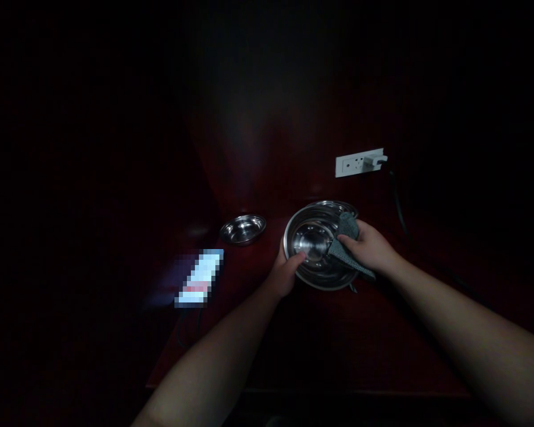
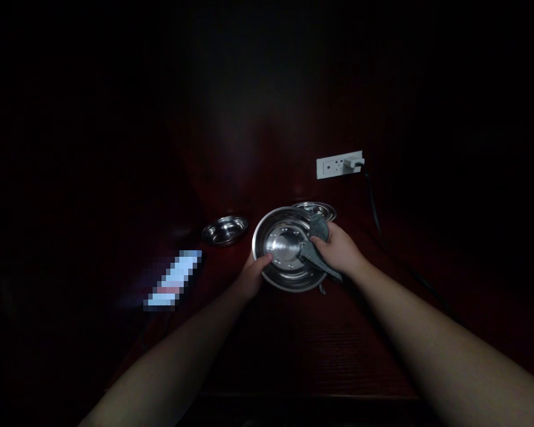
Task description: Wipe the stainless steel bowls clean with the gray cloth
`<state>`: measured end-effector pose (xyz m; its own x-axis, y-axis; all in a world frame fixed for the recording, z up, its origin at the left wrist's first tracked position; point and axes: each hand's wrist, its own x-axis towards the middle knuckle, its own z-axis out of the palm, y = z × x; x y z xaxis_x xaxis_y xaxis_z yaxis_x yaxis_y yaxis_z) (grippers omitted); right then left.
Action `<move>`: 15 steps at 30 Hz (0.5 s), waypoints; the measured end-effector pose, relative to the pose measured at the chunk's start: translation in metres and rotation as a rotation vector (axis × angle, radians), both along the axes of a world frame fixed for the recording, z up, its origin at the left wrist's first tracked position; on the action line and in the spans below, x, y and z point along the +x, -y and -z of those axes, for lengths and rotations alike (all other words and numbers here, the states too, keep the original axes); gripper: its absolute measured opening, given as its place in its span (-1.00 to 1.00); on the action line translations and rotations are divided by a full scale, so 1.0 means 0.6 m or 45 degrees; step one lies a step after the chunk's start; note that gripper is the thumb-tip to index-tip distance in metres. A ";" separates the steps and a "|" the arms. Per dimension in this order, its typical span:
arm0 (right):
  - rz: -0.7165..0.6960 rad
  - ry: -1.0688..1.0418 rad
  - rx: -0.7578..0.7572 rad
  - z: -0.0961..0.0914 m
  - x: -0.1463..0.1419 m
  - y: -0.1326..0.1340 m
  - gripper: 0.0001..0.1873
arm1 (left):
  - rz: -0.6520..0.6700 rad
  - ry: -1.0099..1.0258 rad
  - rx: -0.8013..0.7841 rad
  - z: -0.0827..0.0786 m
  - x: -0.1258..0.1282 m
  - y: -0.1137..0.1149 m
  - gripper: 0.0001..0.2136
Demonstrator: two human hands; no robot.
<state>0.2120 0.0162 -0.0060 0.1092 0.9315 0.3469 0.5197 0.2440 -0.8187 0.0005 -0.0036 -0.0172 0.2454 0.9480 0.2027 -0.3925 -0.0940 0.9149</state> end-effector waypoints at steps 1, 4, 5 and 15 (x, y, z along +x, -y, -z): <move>0.001 -0.023 -0.014 -0.001 -0.002 0.001 -0.76 | -0.032 -0.002 0.022 0.000 0.001 0.001 -0.38; 0.003 -0.059 -0.051 -0.002 -0.006 0.002 -0.78 | -0.075 0.020 0.119 -0.003 0.005 0.003 -0.36; 0.015 -0.053 -0.049 -0.002 -0.007 0.003 -0.77 | -0.055 0.034 0.149 -0.005 0.007 0.003 -0.34; 0.207 0.242 0.070 -0.007 -0.005 0.009 -0.73 | 0.153 0.097 0.122 -0.012 0.006 -0.010 -0.27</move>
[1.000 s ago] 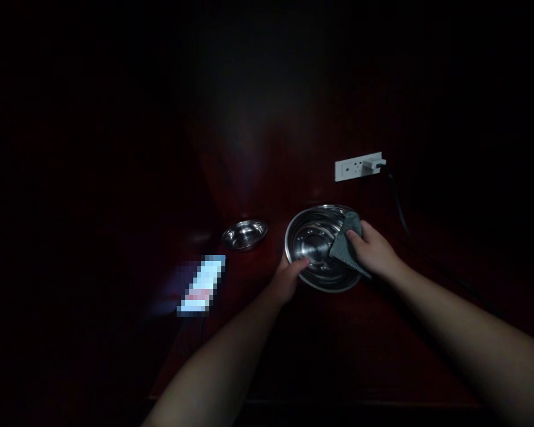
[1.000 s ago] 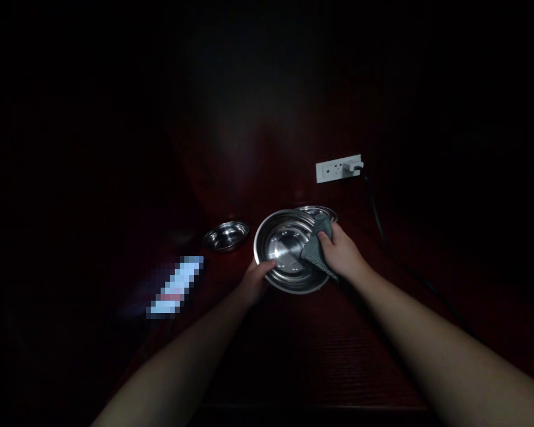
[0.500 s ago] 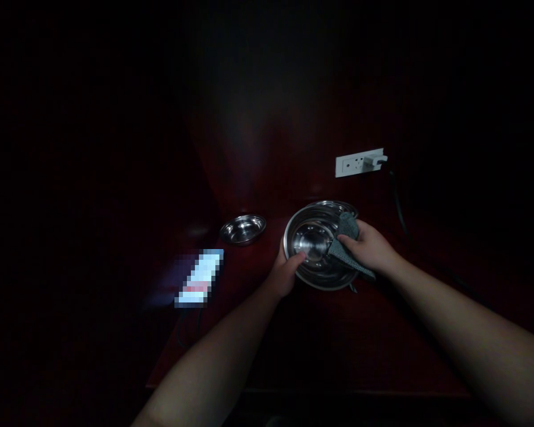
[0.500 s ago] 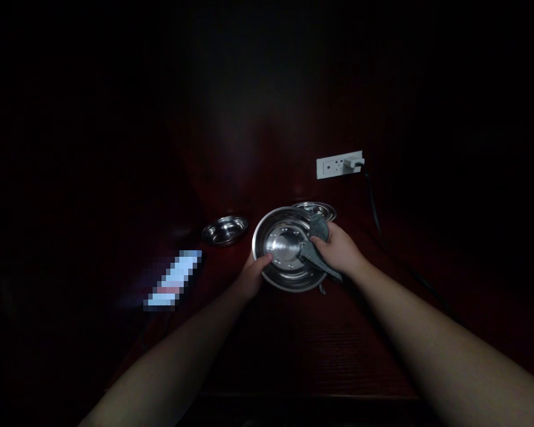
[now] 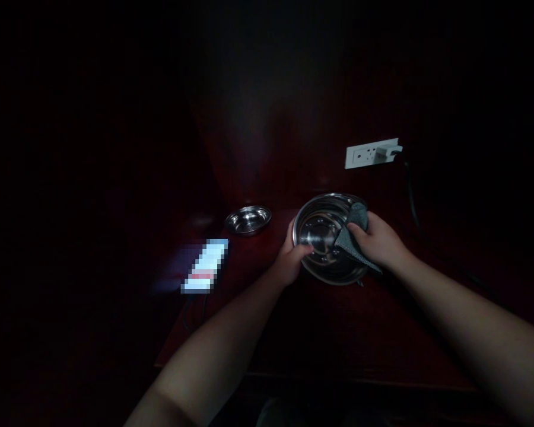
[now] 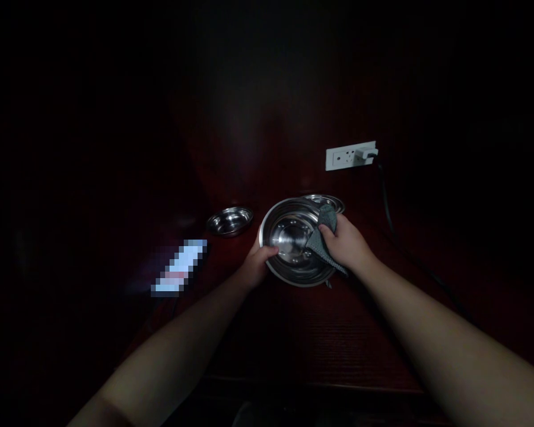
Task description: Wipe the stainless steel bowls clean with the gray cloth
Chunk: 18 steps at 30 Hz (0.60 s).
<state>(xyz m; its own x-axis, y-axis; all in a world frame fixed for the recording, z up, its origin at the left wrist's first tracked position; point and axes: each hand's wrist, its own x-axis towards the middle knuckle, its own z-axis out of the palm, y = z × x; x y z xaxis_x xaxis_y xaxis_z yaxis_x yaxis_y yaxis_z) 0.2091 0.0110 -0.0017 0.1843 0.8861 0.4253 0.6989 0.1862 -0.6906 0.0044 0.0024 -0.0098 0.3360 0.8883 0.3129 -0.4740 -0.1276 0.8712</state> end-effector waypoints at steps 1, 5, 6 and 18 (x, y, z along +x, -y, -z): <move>0.005 0.017 0.007 -0.002 0.001 0.001 -0.72 | 0.024 -0.004 -0.005 0.001 0.000 -0.001 -0.28; -0.020 0.063 0.008 -0.006 0.007 0.002 -0.70 | 0.070 -0.029 -0.088 0.003 0.001 -0.006 -0.35; -0.035 0.075 0.008 -0.007 0.008 0.002 -0.70 | 0.079 -0.035 -0.107 0.002 0.001 -0.006 -0.37; -0.227 0.136 -0.020 -0.008 0.016 0.002 -0.77 | 0.224 -0.155 -0.360 -0.001 -0.004 -0.006 -0.48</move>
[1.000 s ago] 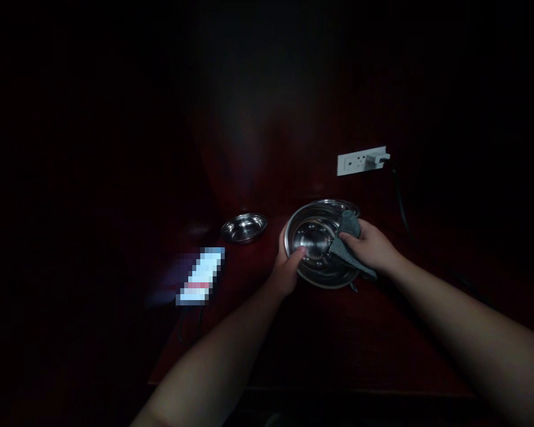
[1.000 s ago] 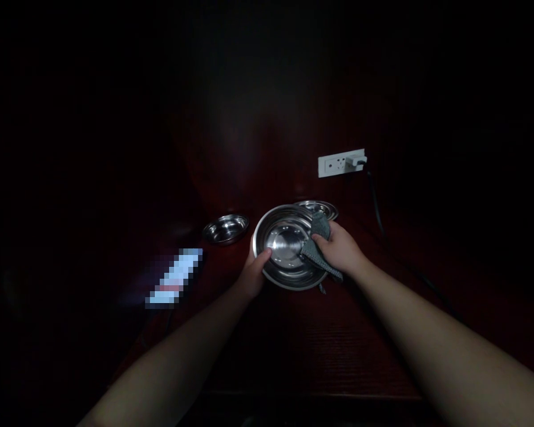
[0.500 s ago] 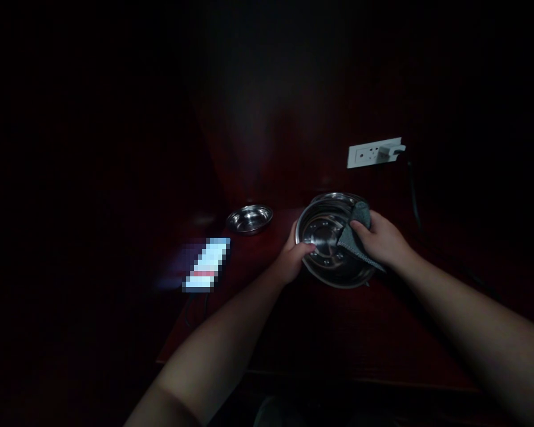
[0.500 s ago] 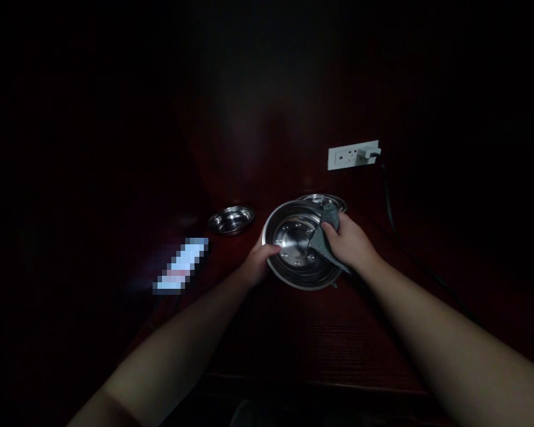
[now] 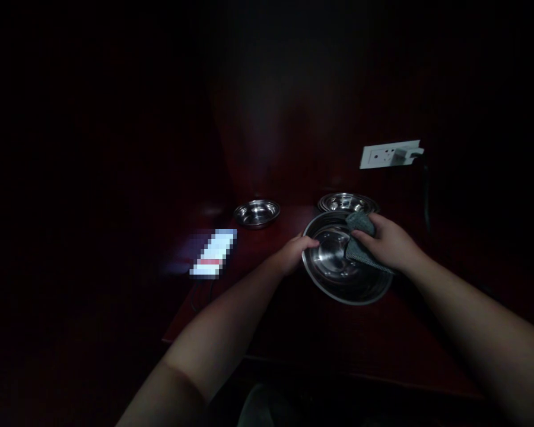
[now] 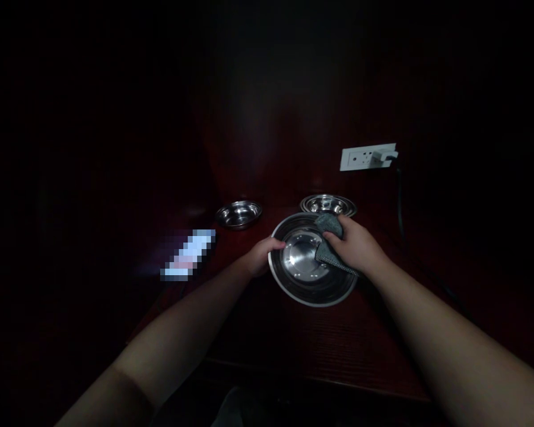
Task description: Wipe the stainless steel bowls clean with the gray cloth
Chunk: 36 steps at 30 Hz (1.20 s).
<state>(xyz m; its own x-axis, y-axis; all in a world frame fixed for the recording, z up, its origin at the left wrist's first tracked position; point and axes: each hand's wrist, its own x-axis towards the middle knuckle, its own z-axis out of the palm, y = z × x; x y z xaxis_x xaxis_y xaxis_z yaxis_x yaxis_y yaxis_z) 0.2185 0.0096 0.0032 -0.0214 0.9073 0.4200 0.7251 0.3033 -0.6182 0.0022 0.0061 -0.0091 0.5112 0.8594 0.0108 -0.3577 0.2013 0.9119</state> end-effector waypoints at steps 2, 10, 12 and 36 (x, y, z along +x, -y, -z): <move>-0.073 -0.140 -0.093 0.007 0.005 -0.007 -0.75 | -0.007 0.079 0.032 0.001 0.005 0.001 -0.50; 0.174 -0.510 -0.215 0.013 0.008 -0.017 -0.72 | -0.156 0.194 0.233 0.001 0.021 0.019 -0.29; 0.222 -0.430 -0.167 0.010 0.004 -0.013 -0.69 | -0.185 0.190 0.260 0.006 0.023 0.019 -0.26; 0.029 -0.495 -0.263 0.001 -0.008 0.006 -0.86 | -0.102 0.084 0.043 0.009 -0.008 0.006 -0.49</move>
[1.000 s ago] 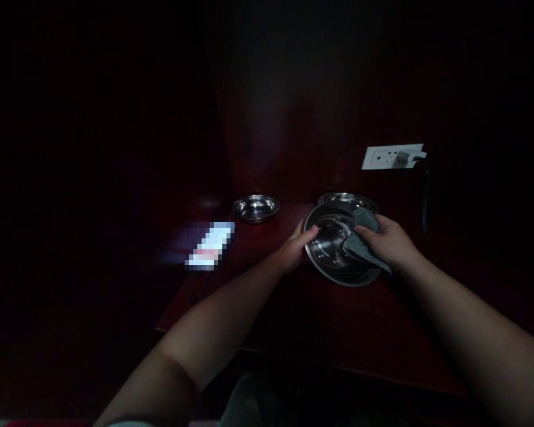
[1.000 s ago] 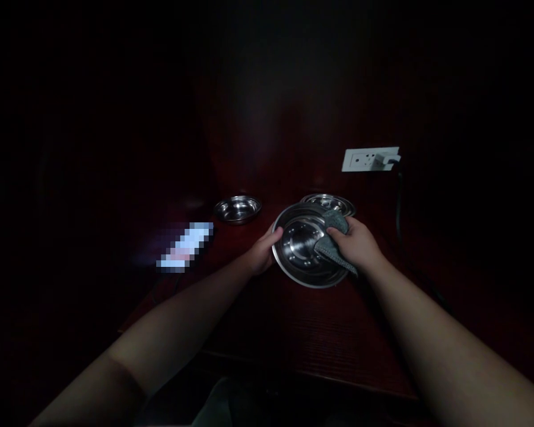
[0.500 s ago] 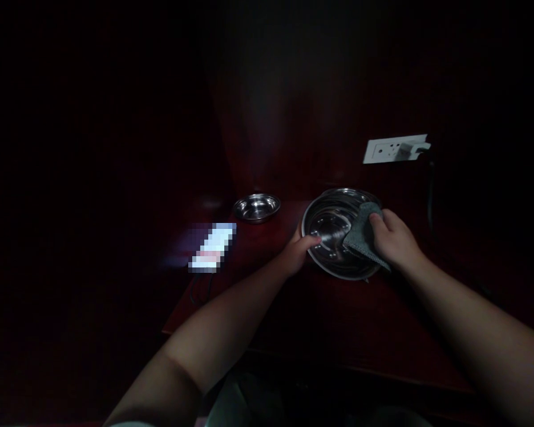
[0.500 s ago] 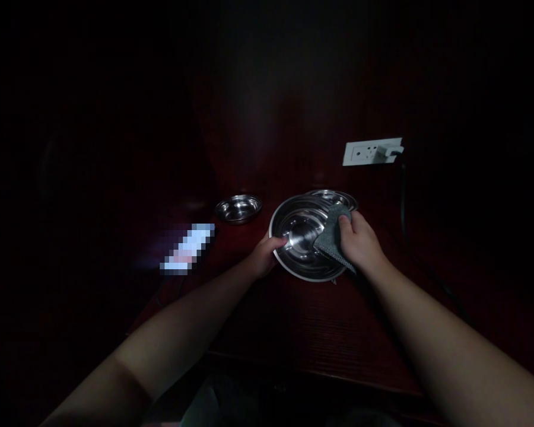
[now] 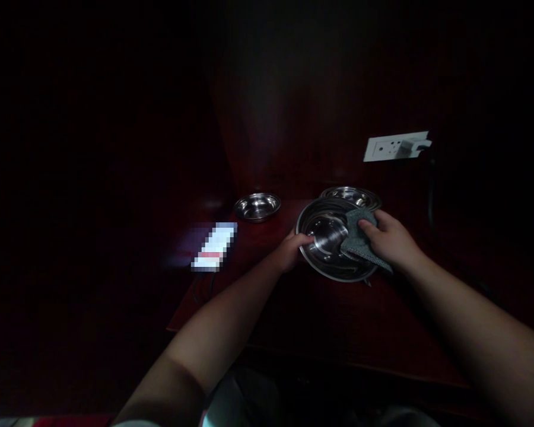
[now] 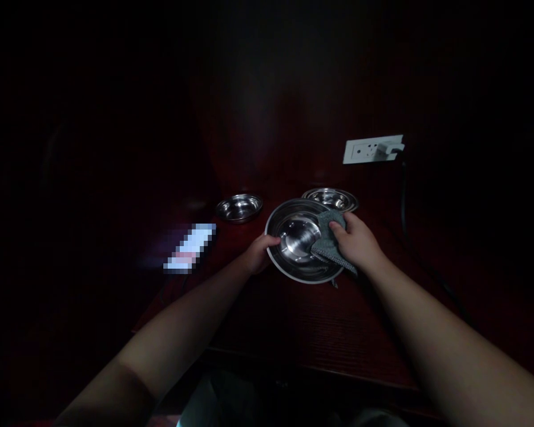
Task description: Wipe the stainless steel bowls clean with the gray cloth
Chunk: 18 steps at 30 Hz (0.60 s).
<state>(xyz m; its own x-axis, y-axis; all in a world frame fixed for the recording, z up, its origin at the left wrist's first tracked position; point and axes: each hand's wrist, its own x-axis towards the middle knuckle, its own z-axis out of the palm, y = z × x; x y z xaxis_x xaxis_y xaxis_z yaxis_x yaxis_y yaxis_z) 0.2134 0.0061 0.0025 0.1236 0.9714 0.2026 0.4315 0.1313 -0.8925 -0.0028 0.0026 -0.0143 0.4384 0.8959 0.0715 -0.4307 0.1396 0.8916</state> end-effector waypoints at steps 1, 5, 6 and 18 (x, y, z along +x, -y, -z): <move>-0.009 -0.021 -0.006 0.002 0.000 -0.001 -0.85 | -0.007 0.002 -0.005 -0.001 0.000 0.000 -0.49; -0.005 0.029 0.032 0.012 0.006 -0.010 -0.82 | -0.052 -0.038 -0.047 0.005 0.002 -0.004 -0.51; 0.001 0.051 0.044 0.015 0.007 -0.012 -0.81 | -0.052 -0.043 -0.045 0.008 0.002 -0.006 -0.53; 0.046 0.144 0.055 0.011 0.007 -0.014 -0.78 | -0.053 -0.044 -0.020 0.016 0.005 -0.018 -0.47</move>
